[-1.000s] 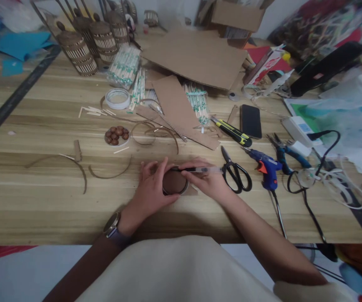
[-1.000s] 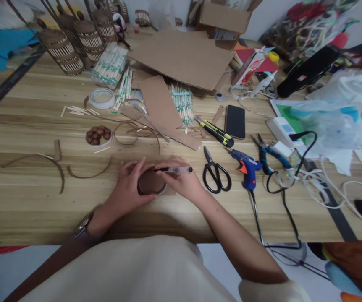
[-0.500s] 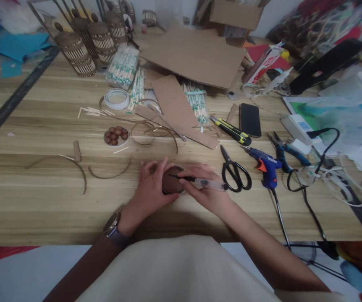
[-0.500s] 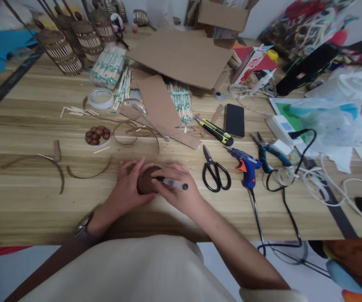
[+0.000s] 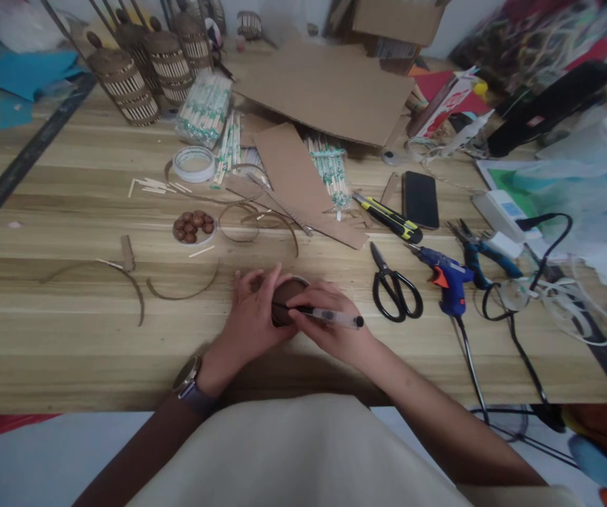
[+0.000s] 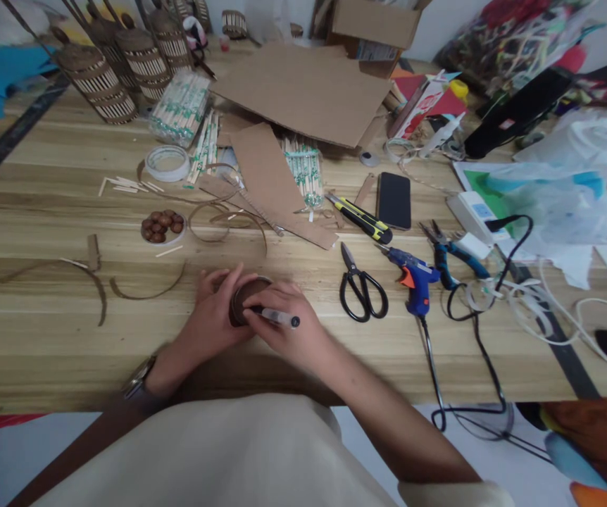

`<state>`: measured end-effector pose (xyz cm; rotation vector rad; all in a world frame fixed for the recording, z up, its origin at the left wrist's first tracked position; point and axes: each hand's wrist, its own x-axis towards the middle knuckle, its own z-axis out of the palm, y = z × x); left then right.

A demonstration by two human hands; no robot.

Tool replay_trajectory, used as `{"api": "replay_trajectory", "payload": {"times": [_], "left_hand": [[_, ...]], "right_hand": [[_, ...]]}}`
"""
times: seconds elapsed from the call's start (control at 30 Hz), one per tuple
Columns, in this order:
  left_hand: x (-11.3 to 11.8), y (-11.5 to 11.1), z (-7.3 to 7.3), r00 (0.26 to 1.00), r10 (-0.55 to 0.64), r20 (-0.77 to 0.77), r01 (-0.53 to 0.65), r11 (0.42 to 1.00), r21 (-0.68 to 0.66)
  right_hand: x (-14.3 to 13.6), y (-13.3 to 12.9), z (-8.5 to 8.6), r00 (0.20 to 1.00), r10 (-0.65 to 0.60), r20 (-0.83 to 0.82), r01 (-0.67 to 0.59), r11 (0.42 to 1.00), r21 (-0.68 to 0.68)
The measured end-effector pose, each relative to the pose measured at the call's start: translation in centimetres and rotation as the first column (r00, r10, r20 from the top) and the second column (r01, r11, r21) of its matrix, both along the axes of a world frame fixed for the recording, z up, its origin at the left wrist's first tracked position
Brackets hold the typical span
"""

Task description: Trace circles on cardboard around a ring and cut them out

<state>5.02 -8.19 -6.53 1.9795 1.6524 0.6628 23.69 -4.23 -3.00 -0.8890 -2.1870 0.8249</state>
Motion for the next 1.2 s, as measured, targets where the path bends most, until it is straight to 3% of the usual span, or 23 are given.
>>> {"api": "replay_trajectory", "payload": {"times": [0.23,0.43,0.63,0.7,0.8,0.9,1.07,1.2], "left_hand": [[0.1,0.0,0.2,1.0,0.01,0.003,-0.01,0.999,-0.035],[0.0,-0.1,0.0,1.0,0.002,-0.005,-0.002,1.0,0.002],[0.0,0.0,0.4,1.0,0.002,-0.01,-0.002,0.999,-0.052],[0.0,0.0,0.5,1.0,0.006,-0.013,-0.007,0.998,-0.061],[0.0,0.0,0.5,1.0,0.004,-0.025,-0.005,0.998,-0.058],[0.0,-0.1,0.5,0.999,-0.002,-0.034,0.0,0.998,-0.059],[0.1,0.0,0.7,0.999,0.014,-0.04,-0.017,0.997,-0.078],[0.1,0.0,0.7,0.999,0.027,-0.028,-0.029,0.997,-0.074]], "right_hand": [[0.2,0.6,0.3,0.998,-0.056,-0.03,0.053,0.996,-0.072],[-0.5,0.8,-0.2,1.0,-0.014,-0.002,0.014,0.996,-0.086],[0.5,0.9,0.8,0.998,0.046,0.034,-0.039,0.985,-0.17],[0.8,1.4,1.4,0.994,0.077,0.079,-0.056,0.969,-0.24],[0.9,2.6,2.6,0.951,0.127,0.284,-0.044,0.959,-0.28],[0.7,4.2,3.7,0.875,0.202,0.441,-0.087,0.959,-0.268],[-0.4,6.7,4.9,0.798,0.246,0.549,-0.165,0.967,-0.194],[-1.8,7.6,5.3,0.724,0.237,0.648,-0.293,0.956,-0.022]]}}
